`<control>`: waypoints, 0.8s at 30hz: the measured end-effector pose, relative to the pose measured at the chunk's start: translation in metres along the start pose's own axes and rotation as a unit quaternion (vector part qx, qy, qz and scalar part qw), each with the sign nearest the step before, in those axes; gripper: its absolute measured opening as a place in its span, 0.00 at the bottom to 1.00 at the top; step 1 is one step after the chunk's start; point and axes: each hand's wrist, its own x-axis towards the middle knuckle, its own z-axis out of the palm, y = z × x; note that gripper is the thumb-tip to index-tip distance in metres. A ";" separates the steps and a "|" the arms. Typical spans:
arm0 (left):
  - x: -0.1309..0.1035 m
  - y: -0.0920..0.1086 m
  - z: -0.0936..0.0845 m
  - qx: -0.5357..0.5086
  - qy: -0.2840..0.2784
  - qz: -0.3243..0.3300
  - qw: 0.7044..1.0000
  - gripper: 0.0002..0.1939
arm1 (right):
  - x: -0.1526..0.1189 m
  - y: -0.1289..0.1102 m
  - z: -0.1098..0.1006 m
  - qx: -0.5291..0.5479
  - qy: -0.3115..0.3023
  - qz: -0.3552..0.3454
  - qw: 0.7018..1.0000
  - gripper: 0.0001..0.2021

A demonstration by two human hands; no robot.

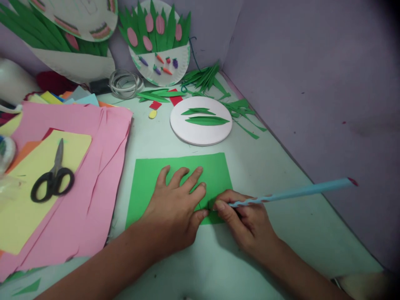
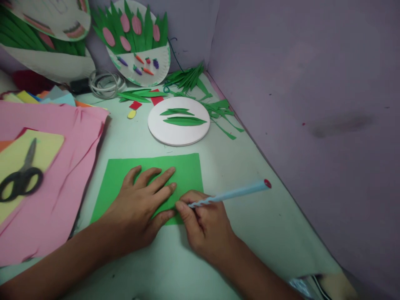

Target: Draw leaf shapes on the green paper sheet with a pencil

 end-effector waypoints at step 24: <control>-0.002 0.002 0.002 -0.002 0.026 0.001 1.000 0.18 | -0.013 -0.006 0.003 -0.015 -0.005 0.005 1.000 0.12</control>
